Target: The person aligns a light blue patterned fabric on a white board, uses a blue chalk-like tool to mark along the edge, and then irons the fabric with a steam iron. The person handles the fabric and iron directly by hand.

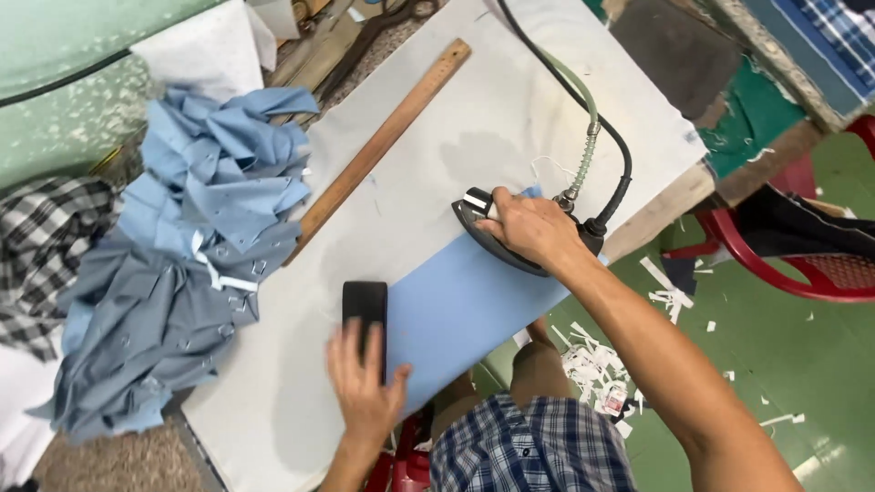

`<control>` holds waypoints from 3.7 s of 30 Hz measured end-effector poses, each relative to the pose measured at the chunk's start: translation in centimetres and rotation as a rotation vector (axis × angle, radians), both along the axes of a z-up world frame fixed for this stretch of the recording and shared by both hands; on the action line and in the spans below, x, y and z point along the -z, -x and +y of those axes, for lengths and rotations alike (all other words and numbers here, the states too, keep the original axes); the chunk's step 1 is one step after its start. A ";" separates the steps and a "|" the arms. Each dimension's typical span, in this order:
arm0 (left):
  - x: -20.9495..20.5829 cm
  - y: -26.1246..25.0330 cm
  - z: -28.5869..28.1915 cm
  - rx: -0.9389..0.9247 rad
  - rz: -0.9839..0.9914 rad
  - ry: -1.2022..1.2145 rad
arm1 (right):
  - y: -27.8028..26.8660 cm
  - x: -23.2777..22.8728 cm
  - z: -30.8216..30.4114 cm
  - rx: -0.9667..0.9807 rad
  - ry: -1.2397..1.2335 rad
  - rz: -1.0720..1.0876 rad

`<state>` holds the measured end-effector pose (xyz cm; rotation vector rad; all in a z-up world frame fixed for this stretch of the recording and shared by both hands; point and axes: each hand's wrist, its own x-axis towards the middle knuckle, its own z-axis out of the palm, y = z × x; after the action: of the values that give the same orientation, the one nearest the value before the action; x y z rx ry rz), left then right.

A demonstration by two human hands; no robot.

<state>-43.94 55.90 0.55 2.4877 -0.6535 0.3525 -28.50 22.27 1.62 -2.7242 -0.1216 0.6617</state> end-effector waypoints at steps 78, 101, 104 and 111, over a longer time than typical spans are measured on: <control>7.7 0.7 -7.8 -1.074 0.067 -0.160 | -5.3 -3.9 -2.5 -0.873 0.107 0.059; 10.8 -1.0 -3.2 -0.805 0.090 -0.234 | -6.1 -4.4 8.8 -0.993 0.118 0.246; 11.2 -0.7 -2.7 -0.849 0.238 -0.244 | -5.8 -5.5 9.5 -1.001 0.184 0.225; 11.4 -0.5 -2.9 -0.936 0.249 -0.216 | -4.9 -5.9 12.6 -1.030 0.224 0.216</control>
<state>-43.43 53.01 -10.81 2.8307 0.6454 0.2947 -23.61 34.90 7.54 -2.6118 -1.5256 1.2637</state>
